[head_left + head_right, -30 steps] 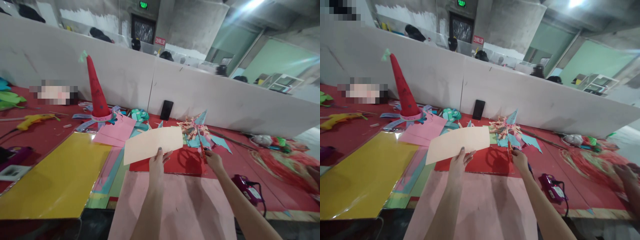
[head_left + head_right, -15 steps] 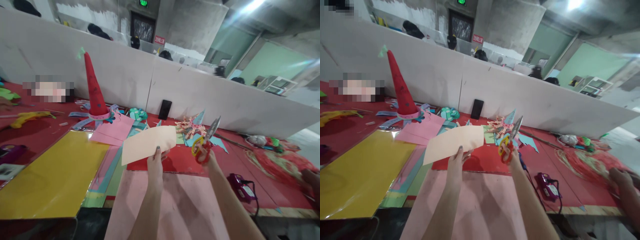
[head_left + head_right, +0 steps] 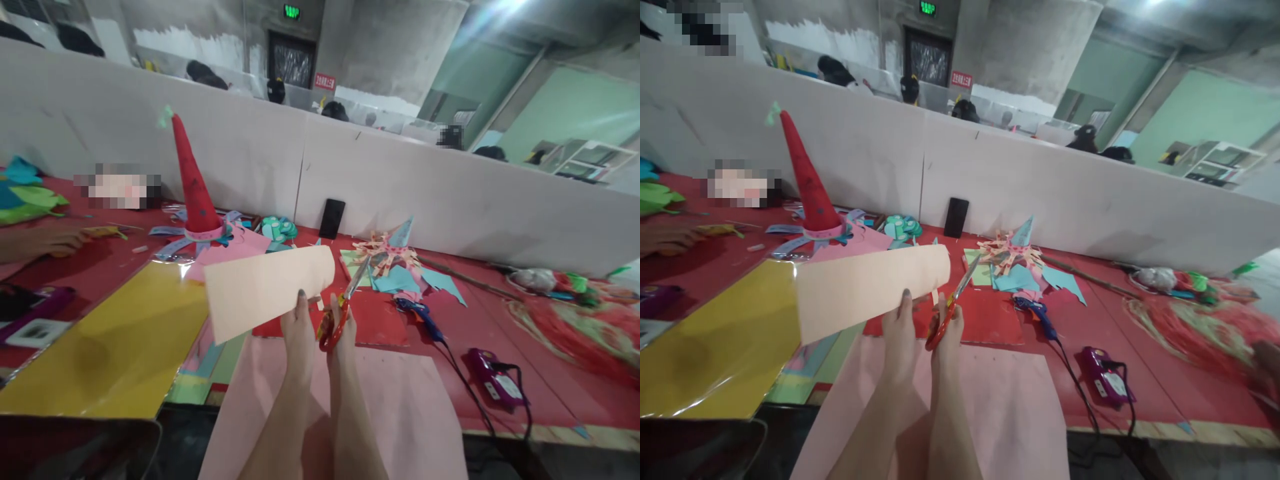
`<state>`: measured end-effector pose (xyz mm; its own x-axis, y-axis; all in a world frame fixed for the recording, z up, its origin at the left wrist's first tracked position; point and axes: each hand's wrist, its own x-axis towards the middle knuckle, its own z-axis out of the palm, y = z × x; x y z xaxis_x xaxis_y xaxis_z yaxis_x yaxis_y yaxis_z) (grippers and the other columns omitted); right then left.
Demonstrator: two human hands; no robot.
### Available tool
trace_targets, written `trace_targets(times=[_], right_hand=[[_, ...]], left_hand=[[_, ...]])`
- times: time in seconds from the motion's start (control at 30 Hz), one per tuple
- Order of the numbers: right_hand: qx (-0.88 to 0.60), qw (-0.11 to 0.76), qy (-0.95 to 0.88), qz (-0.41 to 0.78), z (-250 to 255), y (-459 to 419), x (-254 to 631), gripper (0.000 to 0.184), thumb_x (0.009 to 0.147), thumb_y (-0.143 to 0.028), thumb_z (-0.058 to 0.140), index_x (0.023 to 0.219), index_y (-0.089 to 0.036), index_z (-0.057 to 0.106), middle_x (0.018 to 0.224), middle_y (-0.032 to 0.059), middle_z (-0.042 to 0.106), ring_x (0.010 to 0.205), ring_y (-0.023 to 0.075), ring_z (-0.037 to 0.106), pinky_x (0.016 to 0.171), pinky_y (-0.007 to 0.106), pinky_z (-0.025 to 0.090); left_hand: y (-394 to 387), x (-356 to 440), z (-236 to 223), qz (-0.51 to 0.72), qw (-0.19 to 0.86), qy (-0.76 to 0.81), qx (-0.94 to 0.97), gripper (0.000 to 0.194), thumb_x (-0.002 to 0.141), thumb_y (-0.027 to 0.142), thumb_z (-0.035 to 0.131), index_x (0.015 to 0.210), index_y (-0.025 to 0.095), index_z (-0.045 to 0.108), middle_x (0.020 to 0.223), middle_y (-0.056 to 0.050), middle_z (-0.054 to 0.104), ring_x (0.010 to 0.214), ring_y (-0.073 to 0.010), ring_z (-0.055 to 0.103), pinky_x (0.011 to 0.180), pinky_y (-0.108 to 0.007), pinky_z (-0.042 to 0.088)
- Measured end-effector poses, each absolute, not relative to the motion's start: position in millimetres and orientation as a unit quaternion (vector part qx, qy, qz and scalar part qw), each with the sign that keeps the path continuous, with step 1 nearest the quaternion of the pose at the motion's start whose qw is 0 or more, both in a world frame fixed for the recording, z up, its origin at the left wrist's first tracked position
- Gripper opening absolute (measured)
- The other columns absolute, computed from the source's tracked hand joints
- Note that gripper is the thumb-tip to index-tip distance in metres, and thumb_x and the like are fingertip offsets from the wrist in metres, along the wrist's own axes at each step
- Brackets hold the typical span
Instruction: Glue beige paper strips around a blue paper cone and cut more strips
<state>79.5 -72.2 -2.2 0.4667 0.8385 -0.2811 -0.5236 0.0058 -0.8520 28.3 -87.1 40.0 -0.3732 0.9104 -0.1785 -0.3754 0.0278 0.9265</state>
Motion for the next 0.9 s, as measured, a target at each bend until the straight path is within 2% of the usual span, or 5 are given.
trace_targets(times=[0.17,0.33,0.47,0.6,0.9], right_hand=[[-0.484,0.703,-0.181,0.489,9,-79,103,0.040,0.066,-0.051,0.064,0.075,-0.020,0.041,0.063,-0.0034,0.063,0.030,0.0041,0.038,0.028,0.019,0.028],[-0.467,0.741,-0.146,0.460,10,-85,128,0.039,0.065,-0.051,0.065,0.074,-0.018,0.046,0.040,-0.0094,0.045,0.028,0.0060,0.035,0.028,0.019,0.026],[-0.423,0.798,-0.076,0.423,13,-88,133,0.045,0.056,-0.033,0.075,0.068,-0.021,0.034,0.039,-0.0128,0.038,0.033,0.0048,0.036,0.033,0.016,0.030],[-0.413,0.809,-0.082,0.410,17,-90,128,0.044,0.054,-0.027,0.076,0.069,-0.020,0.034,0.043,-0.0132,0.038,0.035,0.0039,0.036,0.035,0.016,0.031],[-0.473,0.771,-0.149,0.400,6,-89,116,0.041,0.058,-0.032,0.076,0.075,-0.020,0.040,0.049,-0.0116,0.043,0.038,0.0036,0.038,0.036,0.016,0.031]], left_hand=[[-94,33,47,0.671,0.469,0.509,0.267,0.037,0.080,0.047,0.049,0.078,0.014,0.066,0.085,-0.009,0.069,0.090,-0.0182,0.061,0.086,-0.026,0.042],[-92,42,41,0.647,0.497,0.523,0.246,0.028,0.075,0.038,0.056,0.087,0.013,0.062,0.078,-0.007,0.067,0.075,-0.0181,0.062,0.074,-0.030,0.047],[-90,40,42,0.588,0.507,0.563,0.284,0.019,0.072,0.028,0.058,0.083,0.013,0.064,0.087,-0.009,0.067,0.084,-0.0198,0.061,0.078,-0.030,0.045],[-90,40,47,0.571,0.506,0.578,0.291,0.015,0.069,0.027,0.062,0.074,0.013,0.064,0.081,-0.008,0.067,0.090,-0.0231,0.060,0.084,-0.033,0.043],[-96,57,42,0.541,0.528,0.541,0.367,0.022,0.072,0.025,0.062,0.091,0.016,0.066,0.112,-0.011,0.063,0.109,-0.0220,0.055,0.098,-0.031,0.036]])
